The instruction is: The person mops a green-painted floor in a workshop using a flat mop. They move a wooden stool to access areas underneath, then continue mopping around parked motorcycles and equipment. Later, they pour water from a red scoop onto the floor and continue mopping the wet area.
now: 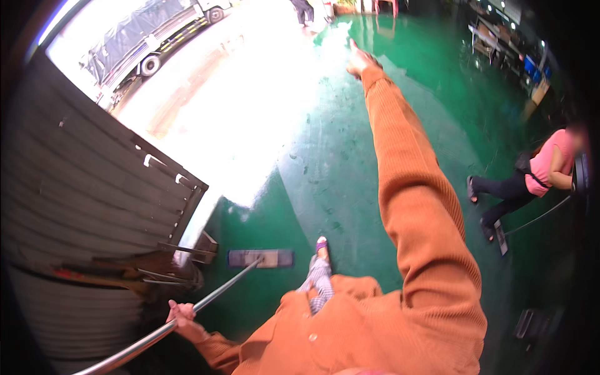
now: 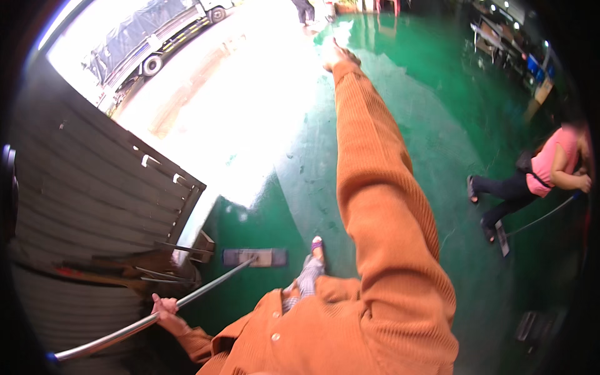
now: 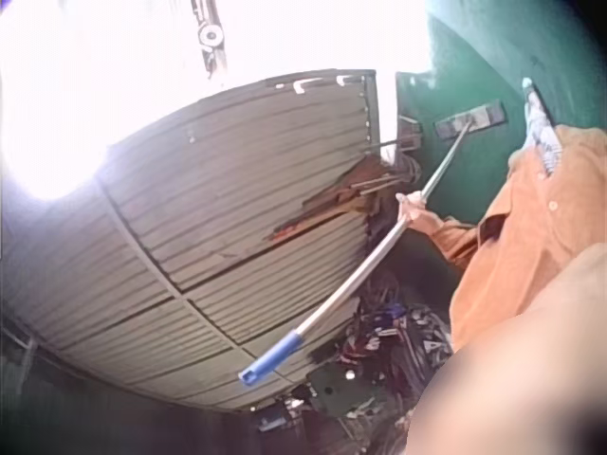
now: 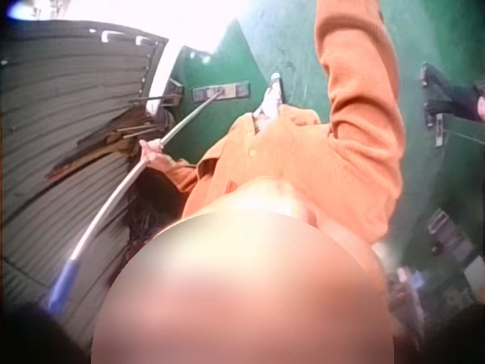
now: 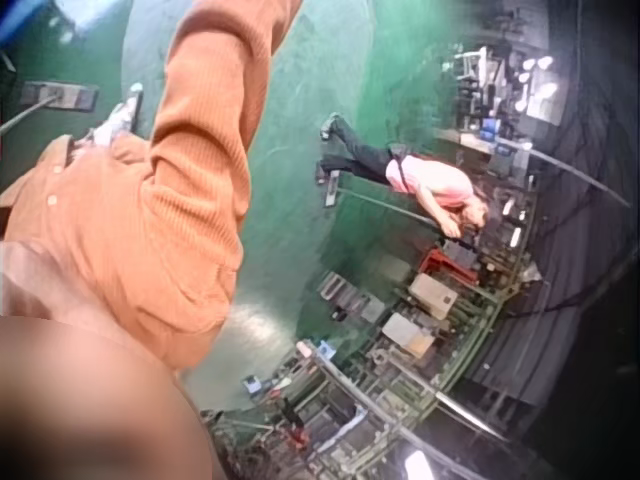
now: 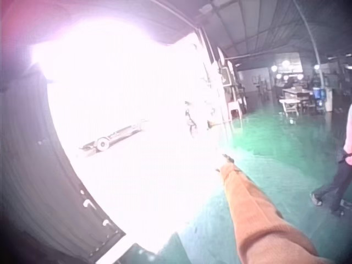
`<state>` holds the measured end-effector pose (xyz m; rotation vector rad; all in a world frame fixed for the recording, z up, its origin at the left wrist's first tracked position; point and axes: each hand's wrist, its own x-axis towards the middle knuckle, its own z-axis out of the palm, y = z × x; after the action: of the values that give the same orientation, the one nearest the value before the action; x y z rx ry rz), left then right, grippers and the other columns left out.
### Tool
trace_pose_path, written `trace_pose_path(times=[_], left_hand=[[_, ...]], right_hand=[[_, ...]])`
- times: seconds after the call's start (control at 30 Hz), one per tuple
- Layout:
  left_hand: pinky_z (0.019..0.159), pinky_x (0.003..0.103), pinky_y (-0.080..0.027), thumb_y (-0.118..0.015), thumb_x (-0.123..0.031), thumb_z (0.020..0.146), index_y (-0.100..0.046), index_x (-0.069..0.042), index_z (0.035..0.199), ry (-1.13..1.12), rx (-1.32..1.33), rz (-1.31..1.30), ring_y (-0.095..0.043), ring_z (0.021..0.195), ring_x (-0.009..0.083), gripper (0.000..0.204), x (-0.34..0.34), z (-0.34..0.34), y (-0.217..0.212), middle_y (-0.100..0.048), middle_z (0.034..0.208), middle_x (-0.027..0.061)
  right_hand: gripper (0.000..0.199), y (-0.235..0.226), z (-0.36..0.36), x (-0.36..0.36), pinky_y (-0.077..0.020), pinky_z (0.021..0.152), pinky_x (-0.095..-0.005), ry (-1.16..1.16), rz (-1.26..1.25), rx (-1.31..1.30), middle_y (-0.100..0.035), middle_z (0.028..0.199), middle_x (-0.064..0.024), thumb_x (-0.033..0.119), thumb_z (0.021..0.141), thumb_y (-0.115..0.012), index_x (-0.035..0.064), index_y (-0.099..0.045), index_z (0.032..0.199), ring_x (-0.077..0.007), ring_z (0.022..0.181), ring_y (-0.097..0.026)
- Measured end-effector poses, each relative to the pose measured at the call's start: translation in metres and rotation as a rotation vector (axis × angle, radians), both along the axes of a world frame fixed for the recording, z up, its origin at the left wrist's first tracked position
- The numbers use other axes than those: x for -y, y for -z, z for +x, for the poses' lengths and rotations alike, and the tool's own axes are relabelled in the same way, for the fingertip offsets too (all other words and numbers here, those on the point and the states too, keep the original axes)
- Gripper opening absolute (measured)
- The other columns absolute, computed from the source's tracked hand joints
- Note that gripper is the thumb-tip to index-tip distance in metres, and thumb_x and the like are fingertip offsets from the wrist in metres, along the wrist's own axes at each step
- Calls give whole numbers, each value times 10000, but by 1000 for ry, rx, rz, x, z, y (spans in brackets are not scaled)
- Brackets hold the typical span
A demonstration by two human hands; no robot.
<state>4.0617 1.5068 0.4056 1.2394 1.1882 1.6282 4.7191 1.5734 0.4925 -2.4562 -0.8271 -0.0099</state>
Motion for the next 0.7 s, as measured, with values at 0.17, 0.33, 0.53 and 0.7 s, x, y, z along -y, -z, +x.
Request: trace_pose_path(times=[0.17,0.33,0.53,0.7], left_hand=[[460,238,-190,-395,-275,966,-225,-155,528,62,166,296,-153,424,64,485,-162,117,-20,-192,463,-49],[552,247,-248,-403,-277,957,-226,-165,536,-10,279,432,-190,474,70,470,-325,258,-38,-190,494,-53],[554,234,-256,-429,-265,942,-266,-168,519,-58,282,450,-204,465,66,464,-455,376,-46,-206,484,-56],[575,241,-262,-437,-274,941,-266,-161,519,-63,213,505,-213,477,75,470,-563,496,-55,-215,495,-51]], right_hand=[[373,138,-39,-75,-432,847,-455,-436,221,62,-587,1088,-157,311,861,-465,153,-516,1194,-361,978,-534],[343,454,-85,132,-477,765,-362,-311,-107,-606,-598,1068,-149,218,860,-512,53,-545,1158,-294,923,-592],[299,518,-21,253,-456,646,-338,127,-1201,-1113,-573,908,-105,172,866,-512,61,-555,1139,-231,768,-555],[267,549,135,92,-439,548,-318,141,-1082,-1061,-553,774,-68,134,871,-512,67,-563,1124,-179,639,-525]])
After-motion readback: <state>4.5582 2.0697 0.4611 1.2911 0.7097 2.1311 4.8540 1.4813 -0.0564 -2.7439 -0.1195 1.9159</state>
